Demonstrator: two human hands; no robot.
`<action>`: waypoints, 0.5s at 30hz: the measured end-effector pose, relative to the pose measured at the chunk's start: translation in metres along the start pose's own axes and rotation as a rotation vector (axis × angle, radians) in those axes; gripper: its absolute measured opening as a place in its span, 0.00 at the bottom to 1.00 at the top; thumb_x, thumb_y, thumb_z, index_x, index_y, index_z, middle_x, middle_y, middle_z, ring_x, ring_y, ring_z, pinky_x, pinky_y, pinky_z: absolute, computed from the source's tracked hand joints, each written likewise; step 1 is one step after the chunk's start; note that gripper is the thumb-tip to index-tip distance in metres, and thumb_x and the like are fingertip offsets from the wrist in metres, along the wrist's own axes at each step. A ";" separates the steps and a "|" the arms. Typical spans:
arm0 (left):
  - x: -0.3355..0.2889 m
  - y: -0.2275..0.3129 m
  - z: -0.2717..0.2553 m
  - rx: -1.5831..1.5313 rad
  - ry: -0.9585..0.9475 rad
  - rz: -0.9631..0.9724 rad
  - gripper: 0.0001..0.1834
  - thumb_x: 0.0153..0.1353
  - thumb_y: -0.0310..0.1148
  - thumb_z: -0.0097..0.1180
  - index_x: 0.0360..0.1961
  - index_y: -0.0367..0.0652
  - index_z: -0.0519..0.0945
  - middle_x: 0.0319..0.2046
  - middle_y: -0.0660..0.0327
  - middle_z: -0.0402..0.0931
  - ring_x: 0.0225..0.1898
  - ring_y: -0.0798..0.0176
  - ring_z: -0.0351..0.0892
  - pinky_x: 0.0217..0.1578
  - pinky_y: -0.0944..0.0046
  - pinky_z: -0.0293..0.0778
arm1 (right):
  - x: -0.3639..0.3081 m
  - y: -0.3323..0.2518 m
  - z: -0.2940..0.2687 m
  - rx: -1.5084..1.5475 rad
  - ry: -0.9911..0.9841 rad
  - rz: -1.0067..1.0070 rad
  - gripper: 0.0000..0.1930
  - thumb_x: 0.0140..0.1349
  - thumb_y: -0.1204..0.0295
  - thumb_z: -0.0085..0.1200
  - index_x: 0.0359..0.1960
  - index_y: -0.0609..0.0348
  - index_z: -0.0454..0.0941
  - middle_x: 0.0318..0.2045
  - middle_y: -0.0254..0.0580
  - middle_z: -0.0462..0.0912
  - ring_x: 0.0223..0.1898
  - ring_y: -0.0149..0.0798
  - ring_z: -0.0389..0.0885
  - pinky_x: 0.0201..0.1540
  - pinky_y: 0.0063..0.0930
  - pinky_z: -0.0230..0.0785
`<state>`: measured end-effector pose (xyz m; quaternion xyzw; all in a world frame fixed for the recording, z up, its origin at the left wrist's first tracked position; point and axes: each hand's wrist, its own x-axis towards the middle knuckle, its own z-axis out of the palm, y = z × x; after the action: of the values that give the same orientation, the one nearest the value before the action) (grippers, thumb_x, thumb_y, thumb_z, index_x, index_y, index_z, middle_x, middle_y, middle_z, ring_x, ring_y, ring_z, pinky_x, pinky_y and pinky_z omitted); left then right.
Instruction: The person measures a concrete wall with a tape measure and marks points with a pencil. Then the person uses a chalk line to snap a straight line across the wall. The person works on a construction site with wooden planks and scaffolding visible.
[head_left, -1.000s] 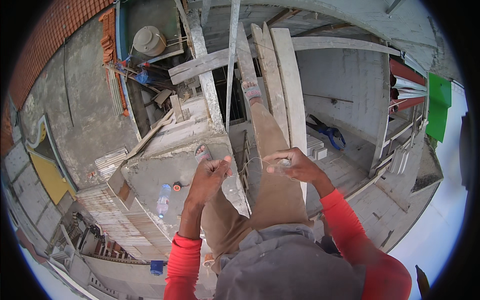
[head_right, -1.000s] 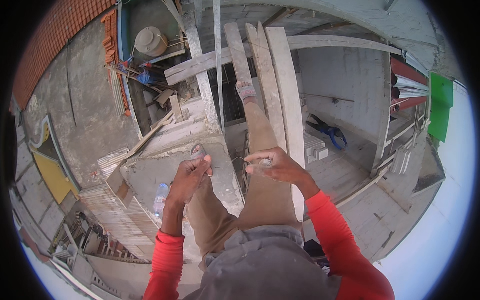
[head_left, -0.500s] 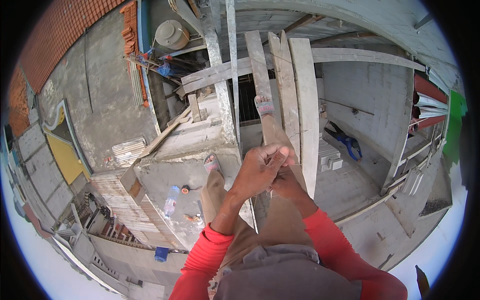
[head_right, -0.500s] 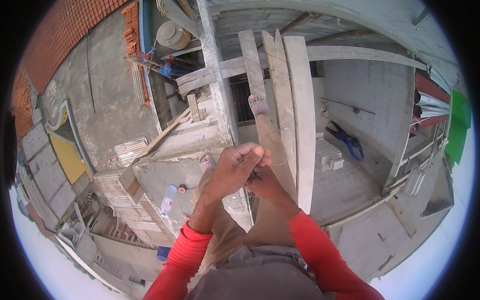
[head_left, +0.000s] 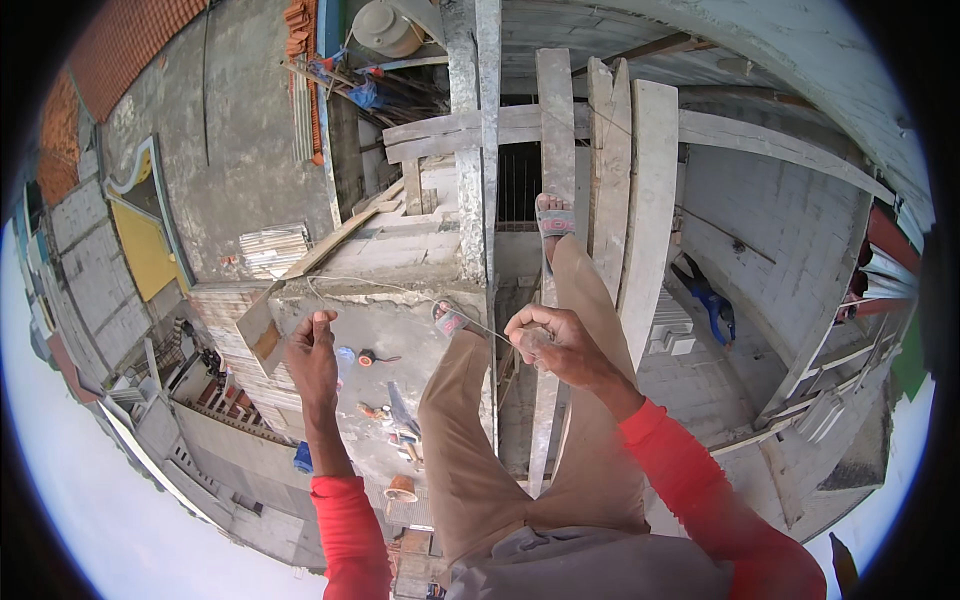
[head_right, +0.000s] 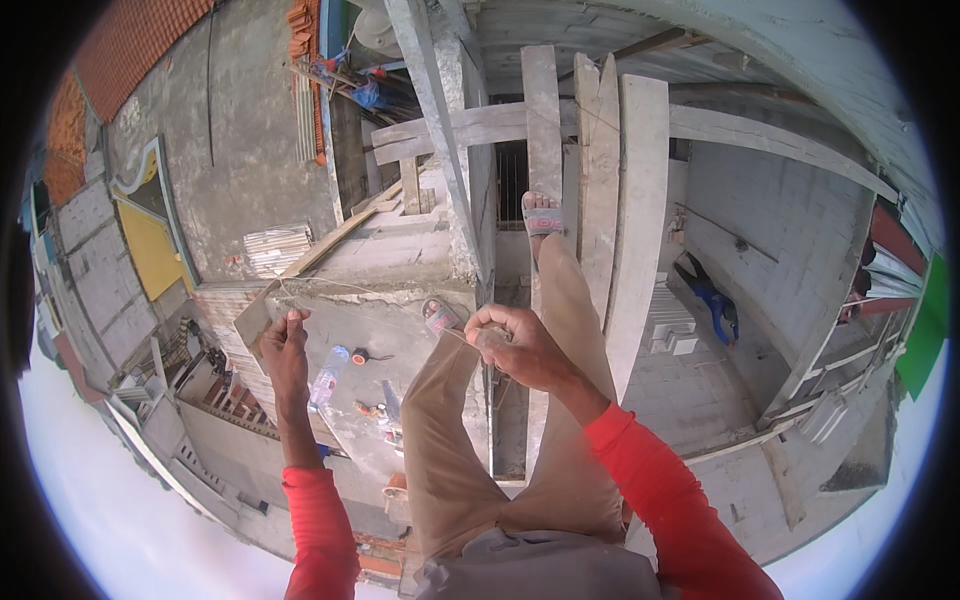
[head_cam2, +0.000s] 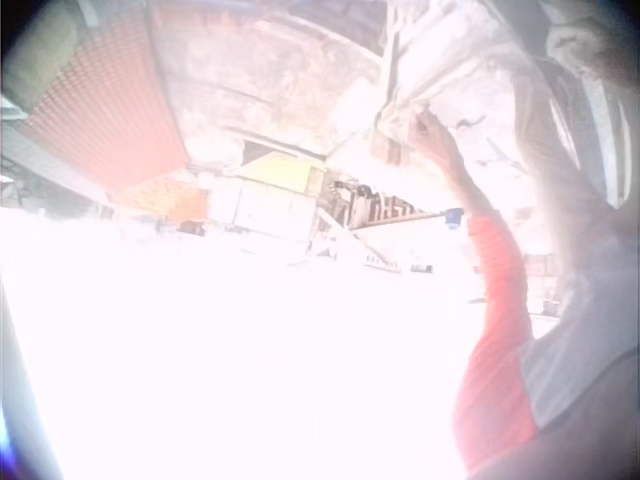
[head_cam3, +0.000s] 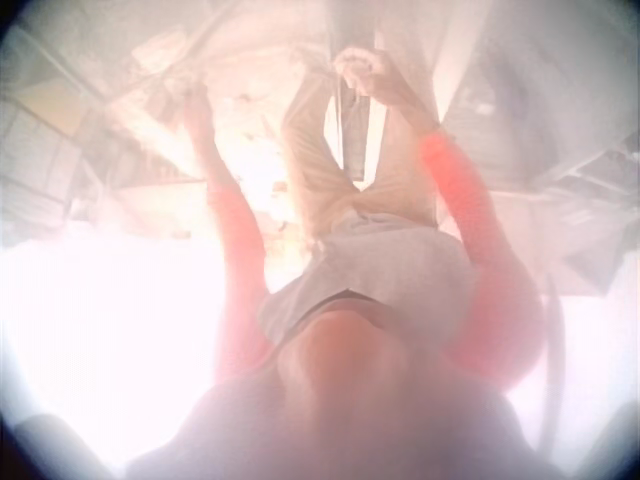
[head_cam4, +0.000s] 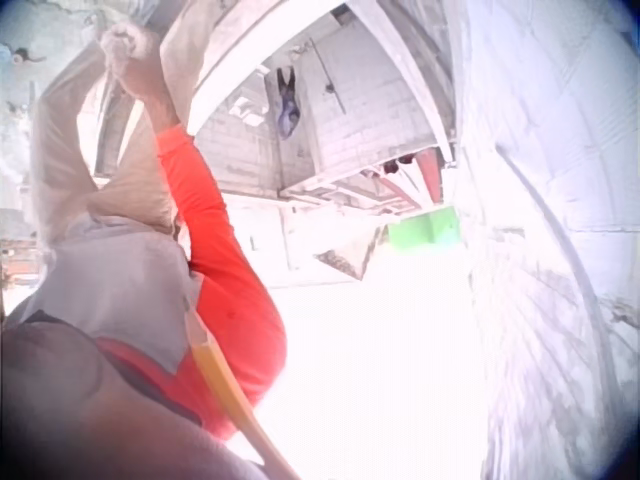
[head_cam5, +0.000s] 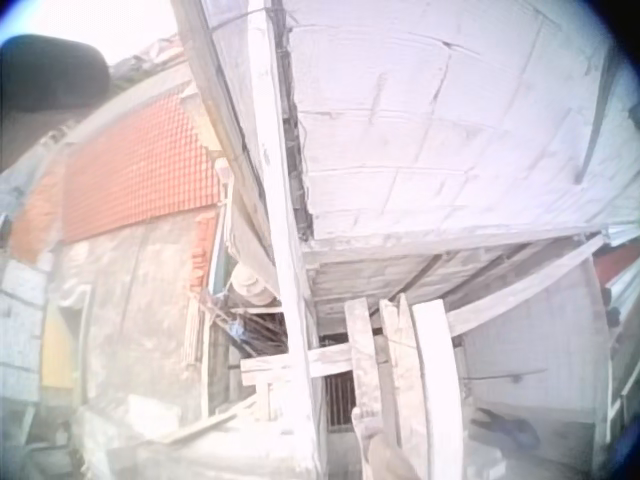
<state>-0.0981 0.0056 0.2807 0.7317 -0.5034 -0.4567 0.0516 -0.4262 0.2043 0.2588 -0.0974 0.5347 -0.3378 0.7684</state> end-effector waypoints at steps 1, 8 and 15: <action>0.029 -0.012 0.009 0.002 0.053 0.019 0.19 0.80 0.43 0.58 0.43 0.36 0.89 0.25 0.77 0.68 0.27 0.79 0.55 0.28 0.70 0.52 | 0.018 0.010 -0.016 0.063 0.008 -0.039 0.22 0.73 0.59 0.57 0.59 0.64 0.80 0.31 0.33 0.77 0.29 0.25 0.75 0.33 0.24 0.72; 0.116 -0.073 0.110 -0.507 -0.146 -0.219 0.12 0.82 0.40 0.53 0.48 0.46 0.83 0.26 0.76 0.68 0.21 0.81 0.57 0.20 0.76 0.52 | 0.170 0.080 0.002 -0.177 0.261 -0.218 0.24 0.70 0.63 0.62 0.61 0.66 0.77 0.34 0.38 0.80 0.31 0.31 0.78 0.35 0.29 0.73; 0.155 -0.125 0.196 -0.680 -0.360 -0.397 0.16 0.82 0.49 0.49 0.45 0.47 0.77 0.36 0.64 0.81 0.26 0.76 0.64 0.20 0.74 0.56 | 0.309 0.105 0.051 -0.580 0.532 -0.719 0.22 0.66 0.63 0.70 0.57 0.62 0.80 0.33 0.49 0.85 0.34 0.36 0.84 0.40 0.34 0.77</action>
<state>-0.1418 0.0206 0.0054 0.6644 -0.1748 -0.7179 0.1121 -0.2760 0.0797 -0.0079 -0.3940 0.7155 -0.4313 0.3833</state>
